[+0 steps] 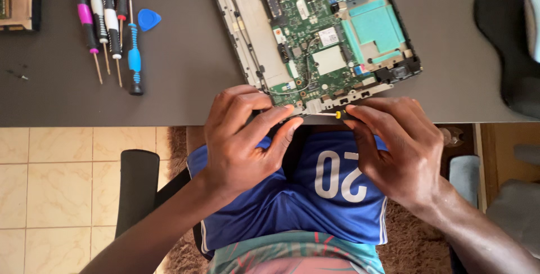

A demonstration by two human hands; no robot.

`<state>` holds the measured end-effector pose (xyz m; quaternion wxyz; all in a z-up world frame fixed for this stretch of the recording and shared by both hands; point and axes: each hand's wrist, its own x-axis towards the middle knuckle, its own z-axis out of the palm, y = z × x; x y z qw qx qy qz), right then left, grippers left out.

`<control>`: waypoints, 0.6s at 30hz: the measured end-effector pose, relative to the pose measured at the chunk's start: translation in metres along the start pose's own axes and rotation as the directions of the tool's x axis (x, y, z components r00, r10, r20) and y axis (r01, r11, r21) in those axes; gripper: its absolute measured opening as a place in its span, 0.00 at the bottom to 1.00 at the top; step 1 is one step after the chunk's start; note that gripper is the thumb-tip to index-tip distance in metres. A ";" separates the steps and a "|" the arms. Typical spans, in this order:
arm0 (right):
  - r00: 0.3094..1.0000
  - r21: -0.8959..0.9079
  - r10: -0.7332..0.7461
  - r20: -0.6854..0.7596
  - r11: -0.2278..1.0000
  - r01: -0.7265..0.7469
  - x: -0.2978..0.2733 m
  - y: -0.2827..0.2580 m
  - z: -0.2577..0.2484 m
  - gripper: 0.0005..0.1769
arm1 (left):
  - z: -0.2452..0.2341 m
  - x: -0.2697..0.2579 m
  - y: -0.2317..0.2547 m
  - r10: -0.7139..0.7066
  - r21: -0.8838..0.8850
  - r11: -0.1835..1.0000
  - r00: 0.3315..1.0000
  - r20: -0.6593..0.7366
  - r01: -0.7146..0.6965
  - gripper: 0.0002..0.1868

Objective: The person uses a screwdriver to remove screws from the laptop motherboard and disconnects a ribbon cable. They then remove a small white component from the board and place it on the table.

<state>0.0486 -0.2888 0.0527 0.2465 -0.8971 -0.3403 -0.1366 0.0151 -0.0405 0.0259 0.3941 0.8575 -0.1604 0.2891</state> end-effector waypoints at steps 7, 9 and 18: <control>0.999 0.032 0.010 -0.053 0.999 -0.008 0.008 0.014 -0.005 0.14 | -0.009 0.003 -0.007 0.031 -0.091 0.996 0.997 0.066 -0.025 0.14; 0.988 0.033 0.141 -0.068 0.990 -0.139 0.010 0.017 -0.010 0.17 | -0.012 0.002 -0.007 0.025 -0.102 0.995 0.996 0.088 -0.016 0.15; 0.992 0.283 0.117 -0.052 0.954 -0.097 0.019 0.025 -0.008 0.13 | -0.013 0.004 -0.007 0.019 -0.111 0.994 0.997 0.073 -0.011 0.14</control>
